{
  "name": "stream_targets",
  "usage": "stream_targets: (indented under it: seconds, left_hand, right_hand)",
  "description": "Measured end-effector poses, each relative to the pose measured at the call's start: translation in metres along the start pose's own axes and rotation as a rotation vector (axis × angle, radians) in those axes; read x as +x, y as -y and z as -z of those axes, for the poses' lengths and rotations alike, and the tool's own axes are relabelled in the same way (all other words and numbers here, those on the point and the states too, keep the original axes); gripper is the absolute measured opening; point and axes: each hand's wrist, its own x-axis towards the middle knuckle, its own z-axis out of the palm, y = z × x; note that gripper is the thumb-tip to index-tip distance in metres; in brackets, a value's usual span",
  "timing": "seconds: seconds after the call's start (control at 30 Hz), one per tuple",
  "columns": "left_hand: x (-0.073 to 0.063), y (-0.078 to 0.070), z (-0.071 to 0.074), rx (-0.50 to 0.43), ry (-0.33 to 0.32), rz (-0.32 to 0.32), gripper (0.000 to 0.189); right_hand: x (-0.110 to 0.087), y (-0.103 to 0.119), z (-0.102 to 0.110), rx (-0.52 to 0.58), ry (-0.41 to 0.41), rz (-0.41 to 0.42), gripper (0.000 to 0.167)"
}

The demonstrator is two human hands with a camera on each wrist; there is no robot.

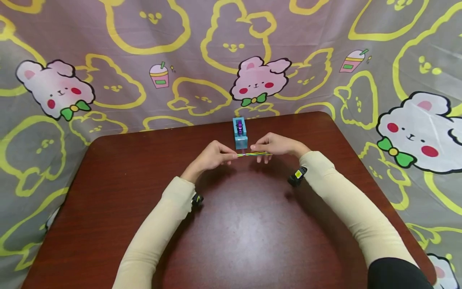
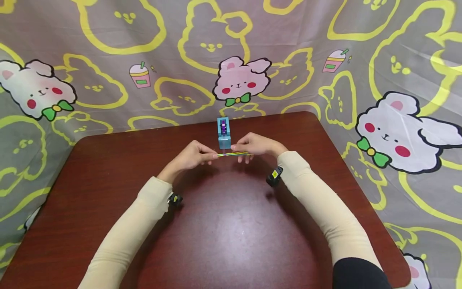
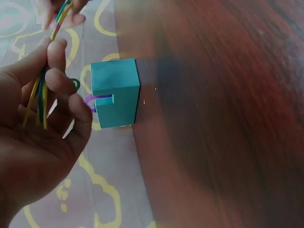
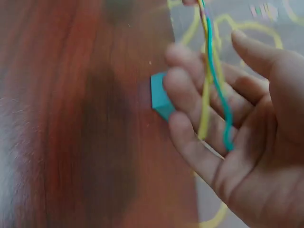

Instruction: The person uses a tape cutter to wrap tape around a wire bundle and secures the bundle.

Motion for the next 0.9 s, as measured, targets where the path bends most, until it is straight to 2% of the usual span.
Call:
stream_targets:
  seconds: [0.1, 0.2, 0.37, 0.53, 0.7, 0.8, 0.9]
  left_hand:
    - [-0.001, -0.001, -0.003, 0.043, -0.029, -0.036, 0.018]
    - [-0.002, -0.002, -0.005, 0.081, -0.049, -0.092, 0.016]
    - [-0.002, -0.001, -0.005, 0.147, -0.088, -0.173, 0.012]
    - [-0.002, 0.0, -0.003, 0.189, -0.1, -0.197, 0.012]
    - [-0.003, 0.002, -0.001, 0.212, -0.096, -0.194, 0.011]
    - [-0.003, 0.004, 0.0, 0.228, -0.096, -0.19, 0.012]
    - [-0.004, 0.005, 0.001, 0.24, -0.102, -0.186, 0.012]
  right_hand:
    - [0.008, -0.013, 0.004, 0.188, 0.056, -0.109, 0.051]
    - [0.012, -0.026, 0.006, 0.317, 0.107, -0.193, 0.059]
    - [0.017, -0.041, 0.005, 0.448, 0.172, -0.24, 0.06]
    - [0.017, -0.048, 0.002, 0.532, 0.212, -0.22, 0.052]
    - [0.016, -0.048, 0.001, 0.598, 0.272, -0.14, 0.045]
    - [0.015, -0.047, 0.002, 0.602, 0.307, -0.09, 0.045]
    - [0.014, -0.043, 0.005, 0.56, 0.331, -0.056, 0.043]
